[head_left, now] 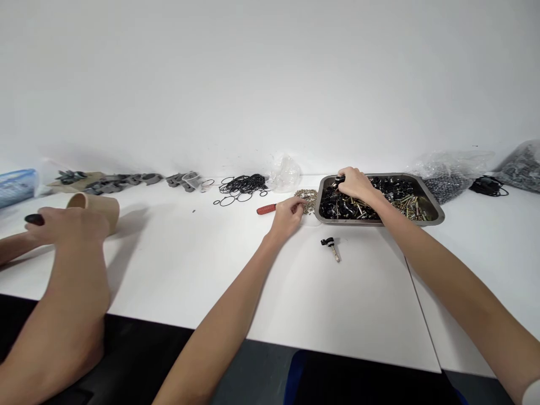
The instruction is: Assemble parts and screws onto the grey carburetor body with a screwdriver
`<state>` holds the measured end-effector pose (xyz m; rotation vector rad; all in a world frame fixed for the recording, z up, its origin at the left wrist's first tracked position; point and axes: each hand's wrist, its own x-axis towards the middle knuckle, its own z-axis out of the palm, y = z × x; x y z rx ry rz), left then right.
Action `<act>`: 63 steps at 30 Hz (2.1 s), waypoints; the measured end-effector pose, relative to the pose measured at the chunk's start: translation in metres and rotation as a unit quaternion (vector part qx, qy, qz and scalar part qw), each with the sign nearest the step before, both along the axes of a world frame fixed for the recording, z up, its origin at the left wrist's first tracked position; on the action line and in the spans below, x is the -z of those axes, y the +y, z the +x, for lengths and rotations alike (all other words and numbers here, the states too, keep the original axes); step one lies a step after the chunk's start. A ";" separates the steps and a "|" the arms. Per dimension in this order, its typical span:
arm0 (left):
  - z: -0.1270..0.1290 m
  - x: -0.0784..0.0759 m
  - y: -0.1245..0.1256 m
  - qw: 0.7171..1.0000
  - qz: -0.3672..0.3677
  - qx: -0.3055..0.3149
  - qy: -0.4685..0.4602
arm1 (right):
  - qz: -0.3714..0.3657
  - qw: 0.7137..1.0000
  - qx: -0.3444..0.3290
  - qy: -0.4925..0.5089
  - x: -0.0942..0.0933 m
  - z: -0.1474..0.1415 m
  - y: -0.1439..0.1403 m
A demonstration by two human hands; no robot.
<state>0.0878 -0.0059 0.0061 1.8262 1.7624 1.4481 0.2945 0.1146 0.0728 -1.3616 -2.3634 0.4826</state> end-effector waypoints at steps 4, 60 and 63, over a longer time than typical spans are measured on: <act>0.001 -0.001 0.000 1.000 -0.006 0.001 -0.004 | 0.019 0.999 -0.024 -0.037 0.003 0.001 0.002; -0.001 0.005 0.004 1.000 -0.015 0.007 0.006 | -0.020 0.960 -0.156 -0.233 -0.001 -0.023 -0.027; 0.000 0.004 0.003 1.000 -0.021 0.006 0.005 | -0.010 0.960 -0.146 -0.237 0.002 -0.025 -0.027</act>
